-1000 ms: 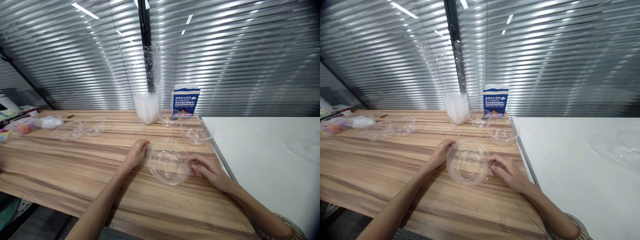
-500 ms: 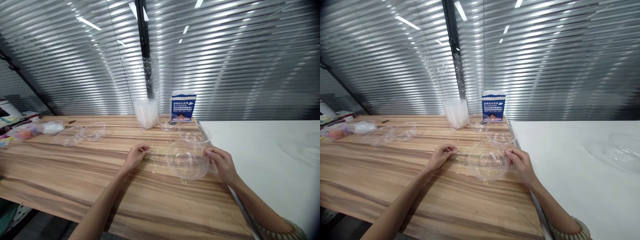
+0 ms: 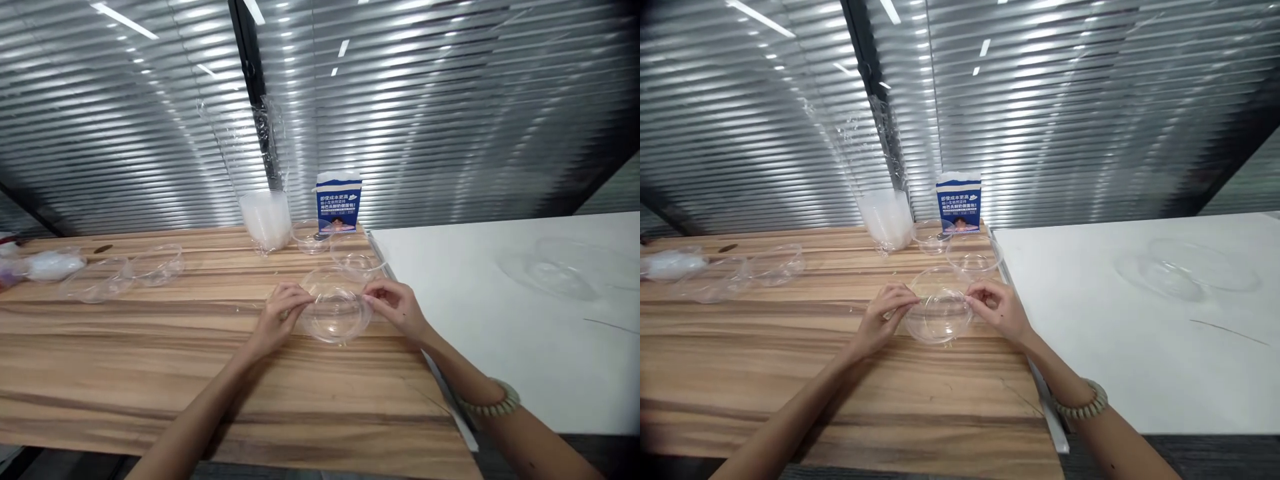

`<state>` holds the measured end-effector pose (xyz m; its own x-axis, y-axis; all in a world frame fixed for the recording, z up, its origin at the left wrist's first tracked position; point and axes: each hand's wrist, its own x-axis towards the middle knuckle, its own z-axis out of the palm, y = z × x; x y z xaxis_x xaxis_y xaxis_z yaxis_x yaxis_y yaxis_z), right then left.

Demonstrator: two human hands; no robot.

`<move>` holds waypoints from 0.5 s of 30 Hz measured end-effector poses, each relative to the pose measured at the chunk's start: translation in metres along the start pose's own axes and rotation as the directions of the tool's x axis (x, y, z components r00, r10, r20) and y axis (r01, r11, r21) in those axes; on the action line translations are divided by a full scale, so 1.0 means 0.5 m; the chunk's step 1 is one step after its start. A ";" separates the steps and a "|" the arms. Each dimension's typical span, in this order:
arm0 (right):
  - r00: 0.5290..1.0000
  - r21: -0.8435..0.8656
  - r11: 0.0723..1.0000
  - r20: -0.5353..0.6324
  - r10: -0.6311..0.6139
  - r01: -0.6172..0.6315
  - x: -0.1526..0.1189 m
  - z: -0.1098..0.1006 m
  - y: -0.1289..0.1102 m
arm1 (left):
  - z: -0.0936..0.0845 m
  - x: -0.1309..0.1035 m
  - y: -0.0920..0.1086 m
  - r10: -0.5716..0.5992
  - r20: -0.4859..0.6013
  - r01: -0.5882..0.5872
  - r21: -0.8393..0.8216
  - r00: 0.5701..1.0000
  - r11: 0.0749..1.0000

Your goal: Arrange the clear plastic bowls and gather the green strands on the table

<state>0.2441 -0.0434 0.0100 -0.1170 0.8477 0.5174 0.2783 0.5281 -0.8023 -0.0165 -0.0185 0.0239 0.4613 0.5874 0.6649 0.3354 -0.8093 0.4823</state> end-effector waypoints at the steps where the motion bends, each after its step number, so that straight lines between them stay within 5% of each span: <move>1: 1.000 -0.007 1.000 -0.005 -0.005 0.005 0.000 0.000 0.000 | -0.001 -0.001 -0.001 0.004 0.000 -0.004 0.025 1.000 1.000; 5: 1.000 -0.013 1.000 -0.009 -0.015 0.015 0.000 -0.001 -0.002 | -0.027 -0.005 -0.023 -0.066 -0.117 0.083 0.144 0.991 0.986; 10: 0.999 0.039 0.999 -0.042 0.008 -0.006 -0.002 -0.003 0.002 | -0.067 -0.010 -0.075 -0.247 -0.275 0.308 0.207 0.929 0.929; 15: 0.980 0.183 0.977 -0.146 0.136 -0.108 -0.003 -0.015 0.020 | -0.081 -0.025 -0.119 -0.452 -0.214 0.495 0.242 0.866 0.834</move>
<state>0.2542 -0.0397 0.0032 0.0621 0.8952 0.4413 0.1098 0.4333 -0.8945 -0.0755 0.0224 0.0098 0.0722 0.8744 0.4798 0.7069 -0.3842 0.5939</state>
